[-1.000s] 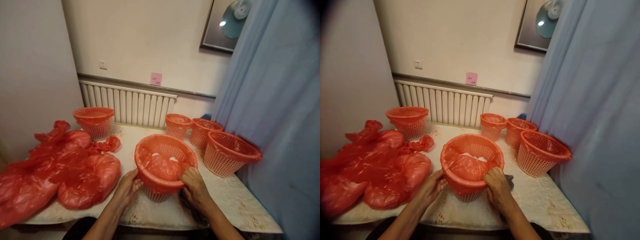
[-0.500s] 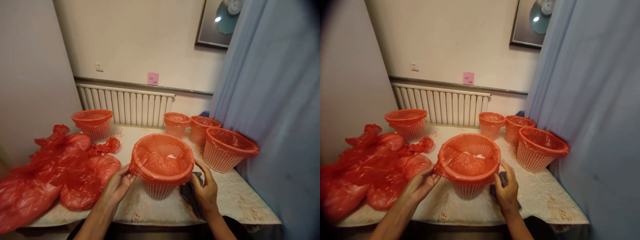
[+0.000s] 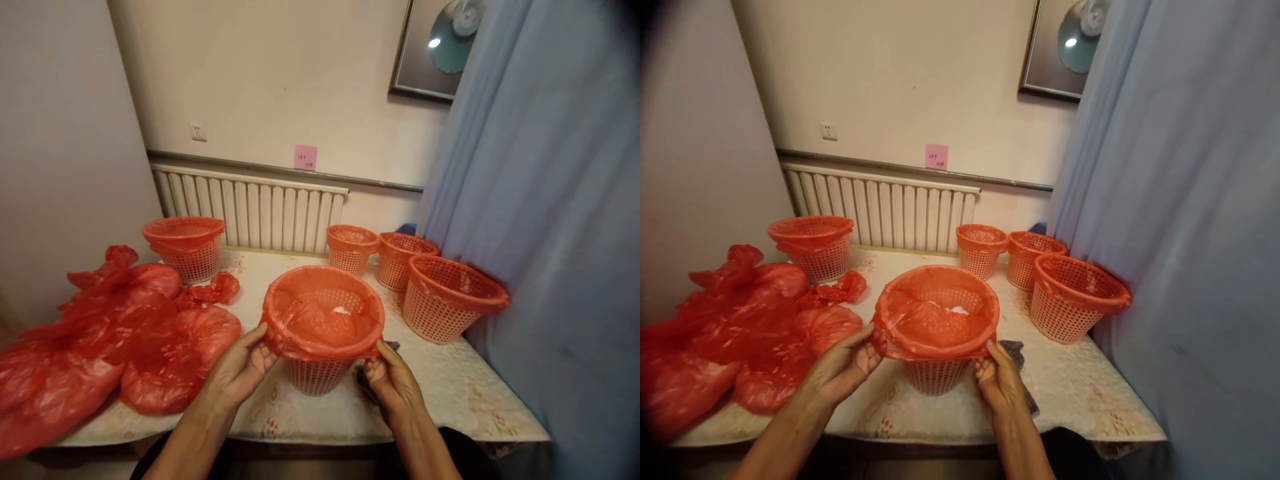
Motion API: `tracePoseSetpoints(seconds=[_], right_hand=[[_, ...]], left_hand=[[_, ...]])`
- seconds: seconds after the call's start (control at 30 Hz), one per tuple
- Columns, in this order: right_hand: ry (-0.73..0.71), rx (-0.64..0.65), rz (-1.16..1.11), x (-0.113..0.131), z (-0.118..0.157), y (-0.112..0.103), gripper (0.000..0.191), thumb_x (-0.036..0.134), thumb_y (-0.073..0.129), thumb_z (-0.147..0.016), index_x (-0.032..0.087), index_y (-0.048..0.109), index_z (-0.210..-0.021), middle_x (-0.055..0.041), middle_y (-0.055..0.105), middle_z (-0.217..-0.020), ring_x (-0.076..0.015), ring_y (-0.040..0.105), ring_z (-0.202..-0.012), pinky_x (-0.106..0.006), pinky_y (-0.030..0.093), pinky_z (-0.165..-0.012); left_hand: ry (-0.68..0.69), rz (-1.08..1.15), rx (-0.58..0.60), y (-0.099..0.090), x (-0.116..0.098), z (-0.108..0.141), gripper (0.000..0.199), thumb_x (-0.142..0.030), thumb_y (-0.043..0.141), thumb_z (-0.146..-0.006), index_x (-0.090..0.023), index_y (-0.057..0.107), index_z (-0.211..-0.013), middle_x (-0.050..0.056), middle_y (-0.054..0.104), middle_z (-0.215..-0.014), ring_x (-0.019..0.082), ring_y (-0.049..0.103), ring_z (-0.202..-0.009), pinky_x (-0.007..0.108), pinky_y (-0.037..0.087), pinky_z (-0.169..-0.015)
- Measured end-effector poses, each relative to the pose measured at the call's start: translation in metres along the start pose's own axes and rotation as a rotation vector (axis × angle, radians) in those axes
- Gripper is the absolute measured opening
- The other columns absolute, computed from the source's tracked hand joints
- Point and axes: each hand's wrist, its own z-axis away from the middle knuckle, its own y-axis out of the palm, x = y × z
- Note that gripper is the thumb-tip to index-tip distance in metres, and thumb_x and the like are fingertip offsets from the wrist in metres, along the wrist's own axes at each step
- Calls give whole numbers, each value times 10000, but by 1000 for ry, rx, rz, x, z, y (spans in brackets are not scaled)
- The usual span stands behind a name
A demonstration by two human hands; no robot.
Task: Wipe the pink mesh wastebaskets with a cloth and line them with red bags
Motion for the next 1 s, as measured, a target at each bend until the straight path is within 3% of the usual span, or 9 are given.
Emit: tracePoseSetpoints(seconds=[0.2,0.4,0.57,0.7,0.83,0.93,1.0], right_hand=[[-190,-22,131,29,-4,17,263,137,777,-608,167,556,-747,69,598,-523,-46,536,-394,-114,452,-376],[-231,44,303,58,-20,32,247,154,780,-545,141,562,-659,46,579,-481,-47,504,-356,-109,394,-319],[-284,54,372,73,-30,39,243,150,757,-530,163,523,-595,50,550,-434,-41,468,-329,-108,367,-315],[-382,101,450,84,-37,53,254,246,760,-555,175,518,-590,49,521,-400,-49,454,-322,-122,324,-309],[-470,132,543,92,-53,72,240,313,740,-584,184,553,-660,49,553,-431,-57,479,-353,-135,369,-360],[-493,98,633,96,-70,81,223,303,723,-584,184,549,-657,44,568,-458,-66,505,-384,-144,394,-384],[-502,60,703,97,-82,82,215,312,710,-595,181,549,-647,35,577,-477,-74,515,-395,-157,400,-385]], left_hand=[[158,-91,71,19,-9,-4,193,-10,447,-889,-79,625,-919,110,721,-853,178,718,-711,301,627,-657],[106,-167,78,32,-6,-3,175,-1,446,-882,-78,602,-863,117,716,-771,182,714,-661,322,628,-642],[161,-179,78,33,-7,0,179,4,475,-856,-82,593,-752,100,698,-669,194,702,-569,367,628,-616],[264,-172,68,38,-13,-6,200,-2,492,-842,-102,580,-693,56,675,-620,153,678,-524,325,625,-611],[376,-246,87,43,-20,-17,176,-39,534,-823,-137,542,-676,25,666,-613,143,684,-557,287,614,-618],[308,-323,44,40,-30,-28,150,-77,523,-827,-139,545,-692,53,676,-641,153,693,-593,256,594,-590],[265,-363,4,34,-38,-36,148,-105,507,-838,-126,561,-702,58,662,-619,128,653,-509,223,561,-510]])
